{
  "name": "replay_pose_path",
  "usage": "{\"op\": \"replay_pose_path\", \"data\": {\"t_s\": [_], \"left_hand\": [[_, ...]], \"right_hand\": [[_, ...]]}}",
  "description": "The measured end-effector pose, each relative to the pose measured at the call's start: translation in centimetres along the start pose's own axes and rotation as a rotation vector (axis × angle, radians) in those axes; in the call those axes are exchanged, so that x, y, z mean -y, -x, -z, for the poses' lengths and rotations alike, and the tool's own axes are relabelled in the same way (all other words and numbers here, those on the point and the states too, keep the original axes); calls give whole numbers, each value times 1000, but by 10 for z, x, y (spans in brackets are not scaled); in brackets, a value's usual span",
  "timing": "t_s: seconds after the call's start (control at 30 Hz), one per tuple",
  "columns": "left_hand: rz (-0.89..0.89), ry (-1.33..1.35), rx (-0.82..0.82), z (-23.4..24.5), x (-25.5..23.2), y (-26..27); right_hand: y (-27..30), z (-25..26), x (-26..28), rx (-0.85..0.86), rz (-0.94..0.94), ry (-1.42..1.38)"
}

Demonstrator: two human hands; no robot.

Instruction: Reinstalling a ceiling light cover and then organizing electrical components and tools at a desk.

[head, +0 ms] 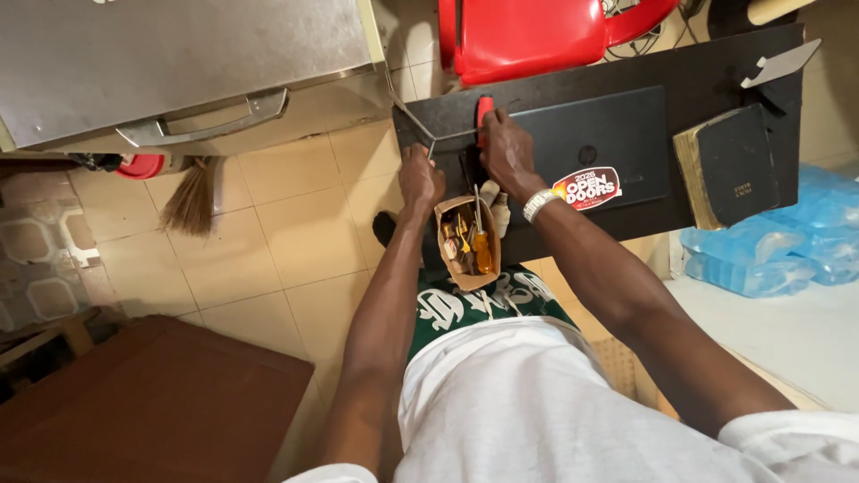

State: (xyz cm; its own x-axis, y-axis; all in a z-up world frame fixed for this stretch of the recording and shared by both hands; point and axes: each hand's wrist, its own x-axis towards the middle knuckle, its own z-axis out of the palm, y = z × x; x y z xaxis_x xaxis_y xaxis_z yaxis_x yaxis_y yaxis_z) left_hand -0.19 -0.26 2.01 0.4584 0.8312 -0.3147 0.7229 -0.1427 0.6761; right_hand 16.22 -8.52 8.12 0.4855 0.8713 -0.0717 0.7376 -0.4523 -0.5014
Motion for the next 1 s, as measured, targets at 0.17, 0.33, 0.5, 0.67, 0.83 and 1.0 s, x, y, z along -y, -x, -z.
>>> {"op": "replay_pose_path", "data": {"t_s": [0.17, 0.33, 0.5, 0.67, 0.83, 1.0], "left_hand": [[-119, 187, -39, 8, -3, 12], [99, 659, 264, 34, -29, 44], [129, 757, 394, 44, -37, 86], [-83, 650, 378, 40, -19, 109], [154, 683, 428, 56, -16, 103], [288, 873, 319, 55, 0, 83]], "right_hand": [[7, 30, 15, -121, -25, -136], [27, 73, 35, -134, -123, -732], [61, 79, 35, -7, -154, -1203], [90, 83, 40, -1, -195, -1058], [114, 69, 30, -50, -225, -1135], [134, 47, 29, -107, -299, -1207]]}}
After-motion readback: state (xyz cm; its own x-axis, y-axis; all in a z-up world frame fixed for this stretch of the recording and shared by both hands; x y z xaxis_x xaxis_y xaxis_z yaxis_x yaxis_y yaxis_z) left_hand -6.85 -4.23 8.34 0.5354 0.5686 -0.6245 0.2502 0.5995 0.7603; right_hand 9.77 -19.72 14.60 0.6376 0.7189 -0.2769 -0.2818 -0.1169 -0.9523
